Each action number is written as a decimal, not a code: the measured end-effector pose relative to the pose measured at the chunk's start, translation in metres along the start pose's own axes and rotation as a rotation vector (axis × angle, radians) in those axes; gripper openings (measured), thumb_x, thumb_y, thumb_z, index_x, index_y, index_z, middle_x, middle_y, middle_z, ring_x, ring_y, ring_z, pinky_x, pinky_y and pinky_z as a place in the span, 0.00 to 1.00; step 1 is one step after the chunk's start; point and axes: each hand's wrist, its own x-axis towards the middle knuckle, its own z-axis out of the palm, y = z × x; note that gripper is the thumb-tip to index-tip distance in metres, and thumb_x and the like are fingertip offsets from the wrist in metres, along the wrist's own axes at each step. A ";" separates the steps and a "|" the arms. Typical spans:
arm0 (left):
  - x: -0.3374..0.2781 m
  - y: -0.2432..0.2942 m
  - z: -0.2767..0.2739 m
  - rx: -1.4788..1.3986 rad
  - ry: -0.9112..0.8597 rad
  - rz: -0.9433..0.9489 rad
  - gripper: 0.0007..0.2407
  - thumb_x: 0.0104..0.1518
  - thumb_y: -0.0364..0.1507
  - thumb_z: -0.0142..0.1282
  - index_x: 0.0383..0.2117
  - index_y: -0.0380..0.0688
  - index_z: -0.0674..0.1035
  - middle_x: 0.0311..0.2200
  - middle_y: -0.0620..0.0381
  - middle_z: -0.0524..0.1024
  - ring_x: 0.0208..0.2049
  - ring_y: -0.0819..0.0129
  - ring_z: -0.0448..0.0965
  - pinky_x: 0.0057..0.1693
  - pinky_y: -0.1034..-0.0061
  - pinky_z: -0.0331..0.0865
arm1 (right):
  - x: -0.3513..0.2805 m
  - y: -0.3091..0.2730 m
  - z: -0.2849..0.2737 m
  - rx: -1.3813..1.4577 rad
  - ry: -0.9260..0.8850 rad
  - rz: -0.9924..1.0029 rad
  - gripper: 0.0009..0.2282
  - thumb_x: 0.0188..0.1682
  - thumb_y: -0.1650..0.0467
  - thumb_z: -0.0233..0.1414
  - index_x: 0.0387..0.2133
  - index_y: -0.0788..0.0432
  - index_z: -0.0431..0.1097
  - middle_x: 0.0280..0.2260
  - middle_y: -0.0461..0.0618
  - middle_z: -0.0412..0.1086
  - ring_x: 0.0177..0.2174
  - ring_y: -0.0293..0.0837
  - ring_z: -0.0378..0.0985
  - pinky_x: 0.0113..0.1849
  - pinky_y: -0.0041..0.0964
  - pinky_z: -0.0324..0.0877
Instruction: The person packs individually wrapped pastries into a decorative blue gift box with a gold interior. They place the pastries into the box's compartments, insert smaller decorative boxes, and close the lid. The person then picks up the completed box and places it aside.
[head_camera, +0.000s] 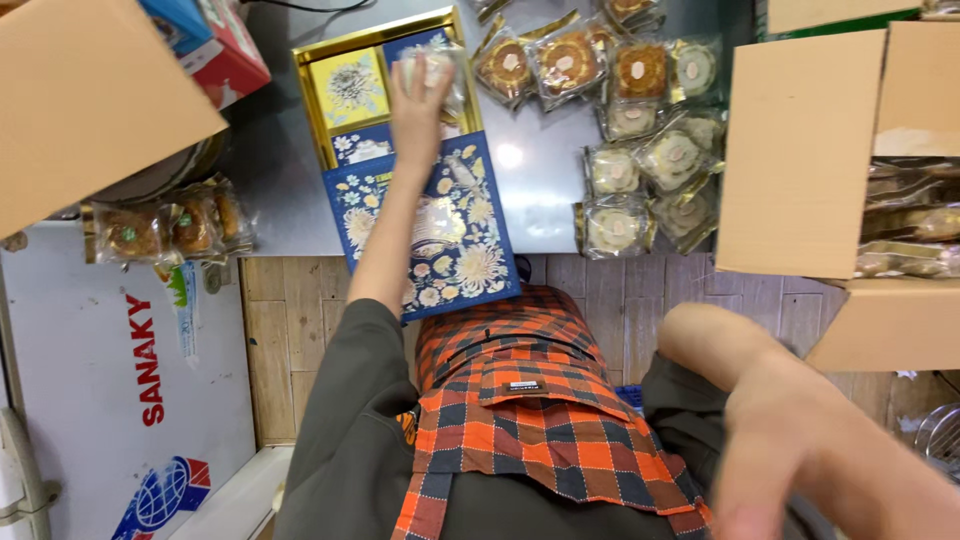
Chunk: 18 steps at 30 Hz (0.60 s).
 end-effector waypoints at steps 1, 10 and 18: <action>-0.001 -0.011 0.006 -0.006 0.026 -0.012 0.31 0.58 0.13 0.55 0.63 0.72 0.75 0.68 0.61 0.64 0.68 0.43 0.58 0.68 0.53 0.63 | -0.008 0.003 -0.007 -0.030 0.058 0.002 0.17 0.54 0.75 0.43 0.55 0.59 0.68 0.55 0.53 0.69 0.55 0.49 0.72 0.60 0.47 0.66; -0.036 -0.092 -0.047 0.107 0.034 -0.205 0.32 0.55 0.13 0.53 0.68 0.59 0.72 0.72 0.57 0.60 0.72 0.43 0.52 0.74 0.47 0.48 | -0.163 0.164 0.000 -0.530 0.094 0.873 0.11 0.54 0.77 0.54 0.49 0.60 0.73 0.52 0.50 0.73 0.48 0.46 0.76 0.46 0.36 0.71; -0.059 0.038 -0.068 -0.344 -0.045 -0.005 0.19 0.49 0.21 0.58 0.50 0.42 0.81 0.60 0.38 0.69 0.66 0.41 0.64 0.68 0.47 0.57 | -0.292 0.188 -0.010 -1.125 -0.059 1.212 0.23 0.42 0.58 0.68 0.40 0.61 0.70 0.41 0.55 0.69 0.45 0.57 0.72 0.44 0.51 0.70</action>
